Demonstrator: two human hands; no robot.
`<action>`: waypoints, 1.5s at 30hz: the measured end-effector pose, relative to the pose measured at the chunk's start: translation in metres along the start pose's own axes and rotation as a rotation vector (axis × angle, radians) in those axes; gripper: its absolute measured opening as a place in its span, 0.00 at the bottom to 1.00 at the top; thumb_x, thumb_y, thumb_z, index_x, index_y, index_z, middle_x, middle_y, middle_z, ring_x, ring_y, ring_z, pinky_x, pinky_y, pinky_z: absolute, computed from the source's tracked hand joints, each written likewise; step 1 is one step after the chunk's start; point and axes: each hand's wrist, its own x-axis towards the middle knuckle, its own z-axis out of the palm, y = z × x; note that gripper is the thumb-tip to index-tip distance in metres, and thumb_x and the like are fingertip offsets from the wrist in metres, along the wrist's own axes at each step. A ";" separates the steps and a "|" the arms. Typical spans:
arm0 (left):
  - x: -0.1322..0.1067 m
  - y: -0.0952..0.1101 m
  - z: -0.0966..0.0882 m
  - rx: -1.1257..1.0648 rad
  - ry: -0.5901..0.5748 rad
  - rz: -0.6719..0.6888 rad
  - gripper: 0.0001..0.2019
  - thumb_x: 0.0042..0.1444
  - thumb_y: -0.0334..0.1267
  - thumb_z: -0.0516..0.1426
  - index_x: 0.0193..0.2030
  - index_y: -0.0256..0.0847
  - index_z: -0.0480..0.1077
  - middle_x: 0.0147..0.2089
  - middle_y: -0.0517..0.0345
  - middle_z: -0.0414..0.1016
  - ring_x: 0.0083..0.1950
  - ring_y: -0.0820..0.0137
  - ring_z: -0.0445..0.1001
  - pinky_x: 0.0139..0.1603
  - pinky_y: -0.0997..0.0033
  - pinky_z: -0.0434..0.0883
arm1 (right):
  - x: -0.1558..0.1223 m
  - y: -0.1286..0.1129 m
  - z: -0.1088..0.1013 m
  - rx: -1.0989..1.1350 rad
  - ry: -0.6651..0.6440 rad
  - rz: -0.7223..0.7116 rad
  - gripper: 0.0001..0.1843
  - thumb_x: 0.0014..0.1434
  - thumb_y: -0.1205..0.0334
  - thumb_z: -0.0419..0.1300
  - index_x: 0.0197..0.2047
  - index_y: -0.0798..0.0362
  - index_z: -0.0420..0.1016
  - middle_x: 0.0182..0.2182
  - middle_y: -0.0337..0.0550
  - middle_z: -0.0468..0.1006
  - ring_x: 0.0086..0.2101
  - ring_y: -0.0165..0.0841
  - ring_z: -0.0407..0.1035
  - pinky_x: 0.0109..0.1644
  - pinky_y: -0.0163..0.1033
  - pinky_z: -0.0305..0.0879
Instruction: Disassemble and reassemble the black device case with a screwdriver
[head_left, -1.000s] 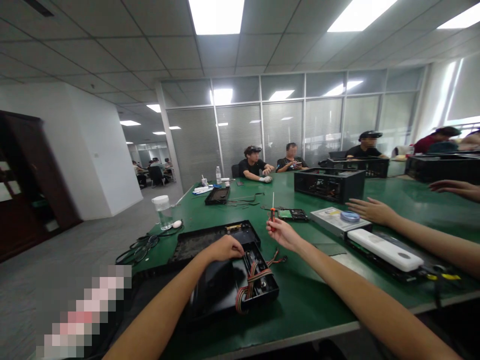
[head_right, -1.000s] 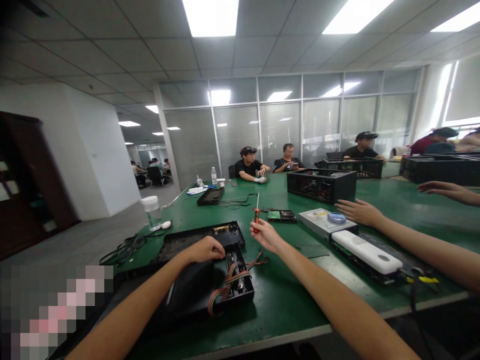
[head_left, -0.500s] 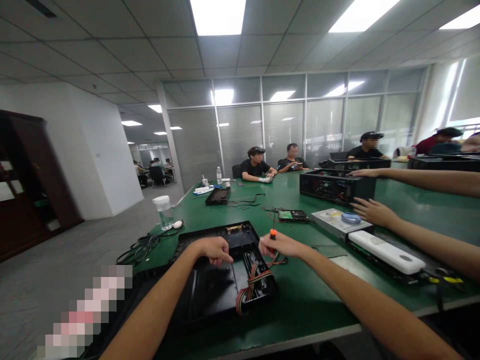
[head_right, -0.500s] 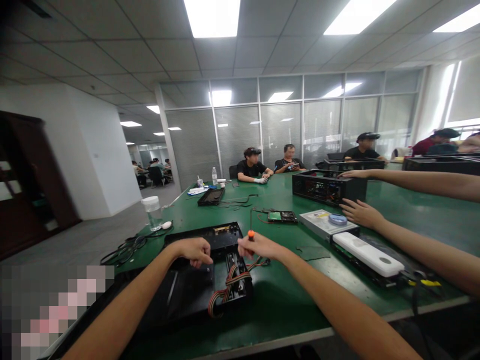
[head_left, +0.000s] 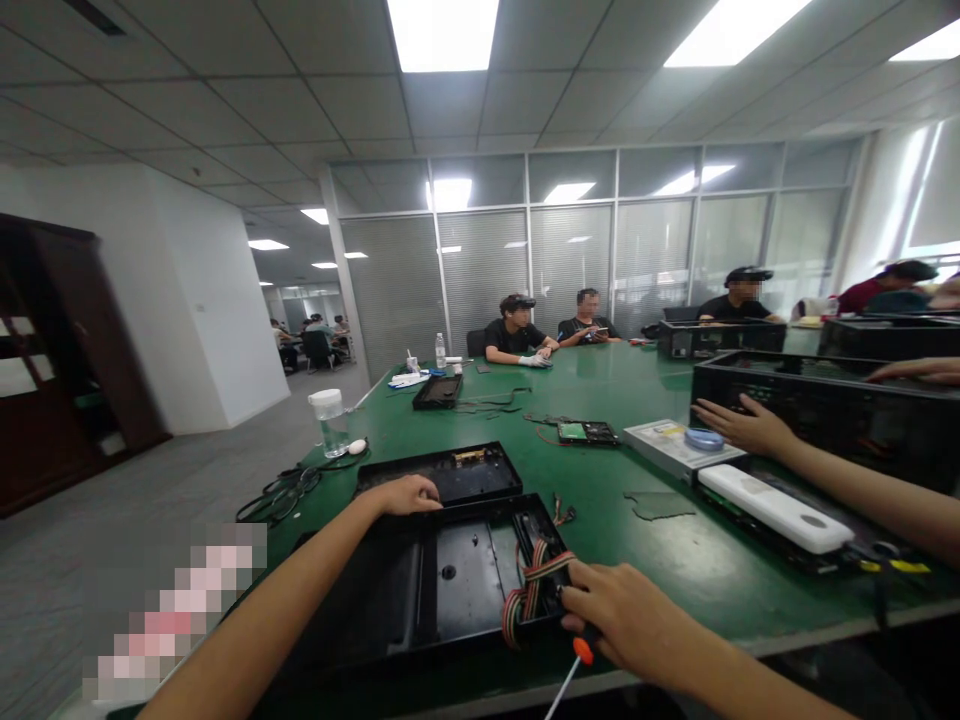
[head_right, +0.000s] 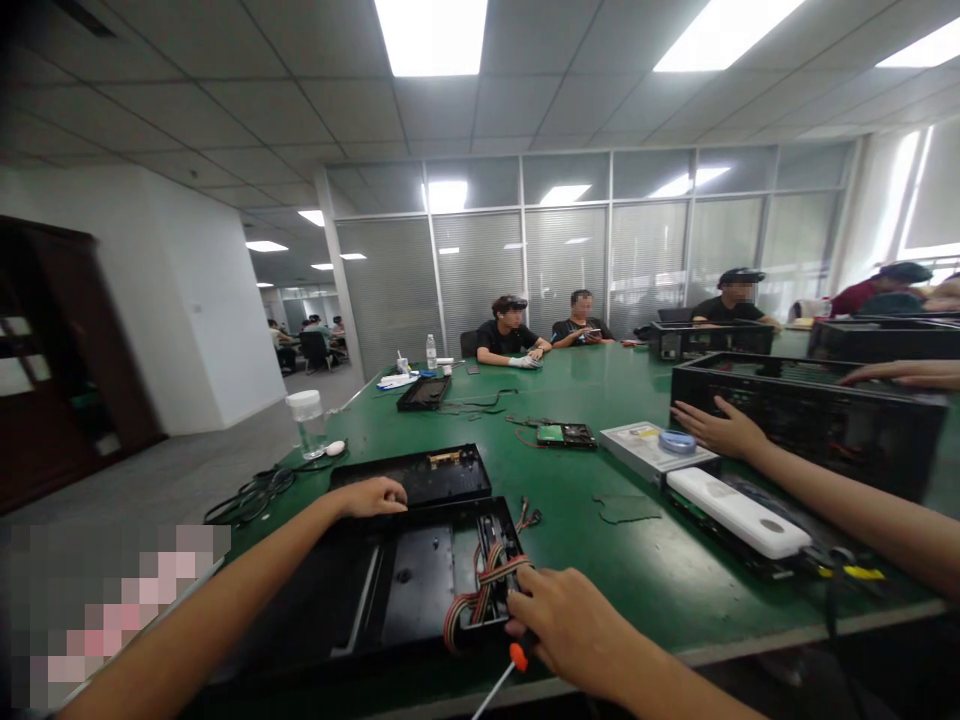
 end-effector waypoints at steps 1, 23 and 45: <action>0.001 0.000 -0.001 0.032 -0.004 -0.001 0.12 0.49 0.42 0.54 0.37 0.38 0.71 0.28 0.61 0.69 0.30 0.72 0.67 0.28 0.79 0.60 | -0.001 0.000 0.000 0.013 0.001 -0.004 0.06 0.55 0.64 0.51 0.36 0.50 0.67 0.37 0.44 0.70 0.32 0.33 0.67 0.30 0.35 0.58; -0.149 0.111 -0.054 0.161 0.001 0.305 0.08 0.53 0.36 0.52 0.40 0.44 0.69 0.36 0.55 0.71 0.40 0.66 0.67 0.42 0.71 0.59 | 0.129 0.085 0.043 0.255 0.125 -0.033 0.19 0.52 0.71 0.51 0.49 0.57 0.66 0.48 0.52 0.67 0.47 0.37 0.62 0.49 0.41 0.60; -0.159 0.119 0.014 0.114 -0.002 0.342 0.08 0.49 0.30 0.54 0.38 0.41 0.67 0.36 0.58 0.71 0.38 0.70 0.69 0.41 0.74 0.62 | 0.120 0.123 0.064 0.044 0.141 -0.148 0.32 0.54 0.67 0.51 0.61 0.58 0.49 0.42 0.52 0.72 0.41 0.36 0.66 0.44 0.39 0.60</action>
